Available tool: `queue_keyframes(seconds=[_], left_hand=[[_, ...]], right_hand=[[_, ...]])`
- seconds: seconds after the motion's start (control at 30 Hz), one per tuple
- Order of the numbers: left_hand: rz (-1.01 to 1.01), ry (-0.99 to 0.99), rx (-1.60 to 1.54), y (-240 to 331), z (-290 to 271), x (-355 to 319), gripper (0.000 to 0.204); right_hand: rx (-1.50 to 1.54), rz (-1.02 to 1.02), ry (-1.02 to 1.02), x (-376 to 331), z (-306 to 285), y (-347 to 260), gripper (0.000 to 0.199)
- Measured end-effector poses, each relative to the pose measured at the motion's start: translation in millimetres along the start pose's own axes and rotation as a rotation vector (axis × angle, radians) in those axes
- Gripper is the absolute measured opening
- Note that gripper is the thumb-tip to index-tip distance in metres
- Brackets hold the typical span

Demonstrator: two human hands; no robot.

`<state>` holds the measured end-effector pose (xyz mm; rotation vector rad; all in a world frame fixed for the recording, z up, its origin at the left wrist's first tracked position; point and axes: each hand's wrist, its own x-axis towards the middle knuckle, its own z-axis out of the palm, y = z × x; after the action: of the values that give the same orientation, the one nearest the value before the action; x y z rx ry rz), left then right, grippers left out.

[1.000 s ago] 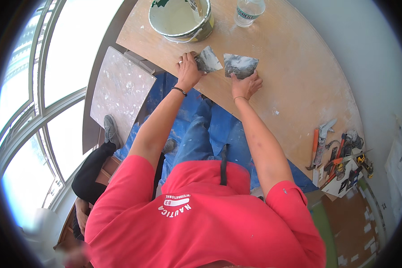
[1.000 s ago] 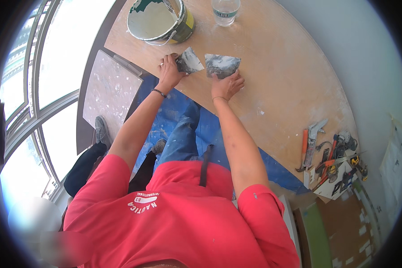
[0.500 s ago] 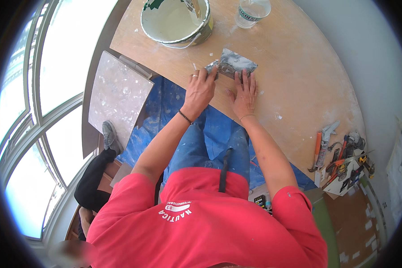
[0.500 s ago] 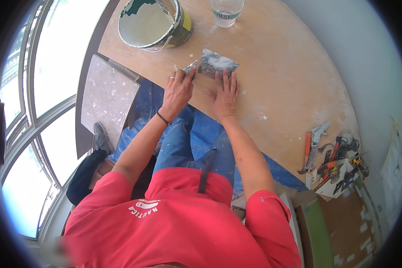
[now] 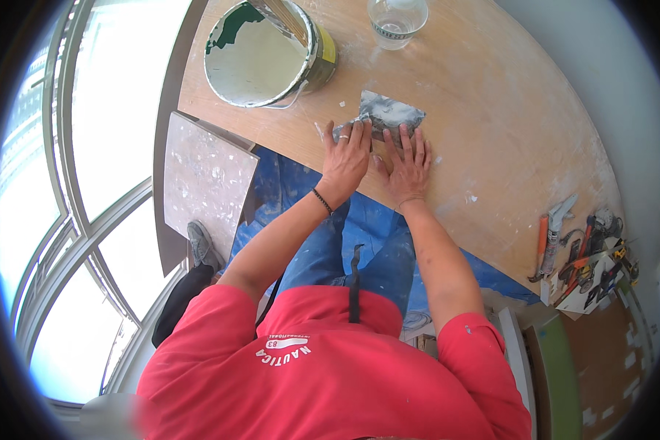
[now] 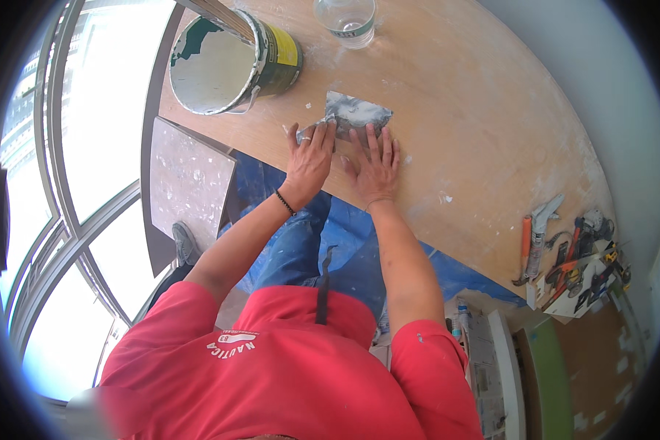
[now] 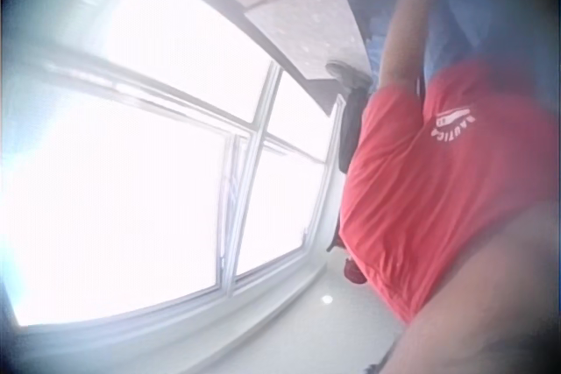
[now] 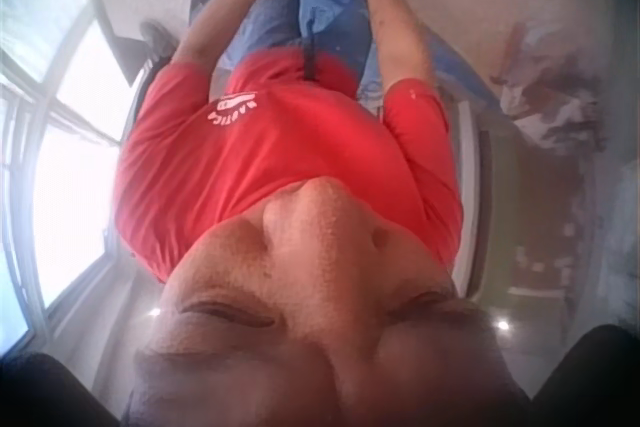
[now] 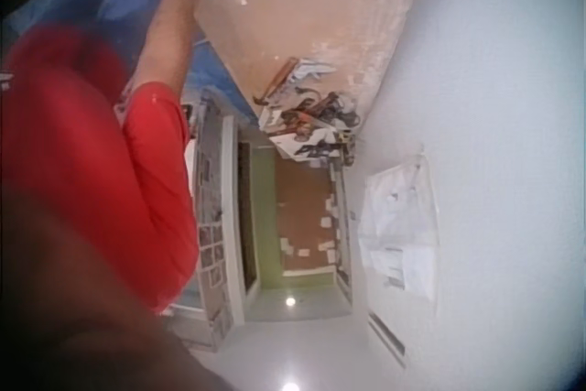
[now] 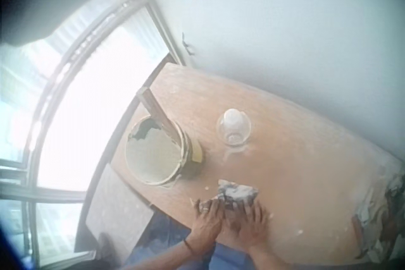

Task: The person uses two metal scrapers to remove dried material from a light-colored work surface. They repeatedly scrape small areas, lift the scrapers, and continue working on adjacent spots. A paint bucket, water bottle, and other tools remain on the table throughout.

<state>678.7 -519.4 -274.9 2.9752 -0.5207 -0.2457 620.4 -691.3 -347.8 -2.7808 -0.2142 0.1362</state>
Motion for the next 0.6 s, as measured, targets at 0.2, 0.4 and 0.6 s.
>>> queue_keyframes(seconds=[0.2,0.4,0.6], left_hand=[[0.034,0.038,0.069,-8.9,-1.5,28.9,0.050],[0.054,0.005,0.079,-10.8,-7.8,32.5,0.052],[0.032,0.005,0.041,-5.2,-12.0,39.2,0.050]], right_hand=[[-0.003,0.014,-0.007,1.3,-0.2,0.1,0.065],[-0.022,-0.032,0.079,3.1,2.2,1.6,0.066],[-0.013,-0.014,0.016,1.0,1.5,2.0,0.065]])
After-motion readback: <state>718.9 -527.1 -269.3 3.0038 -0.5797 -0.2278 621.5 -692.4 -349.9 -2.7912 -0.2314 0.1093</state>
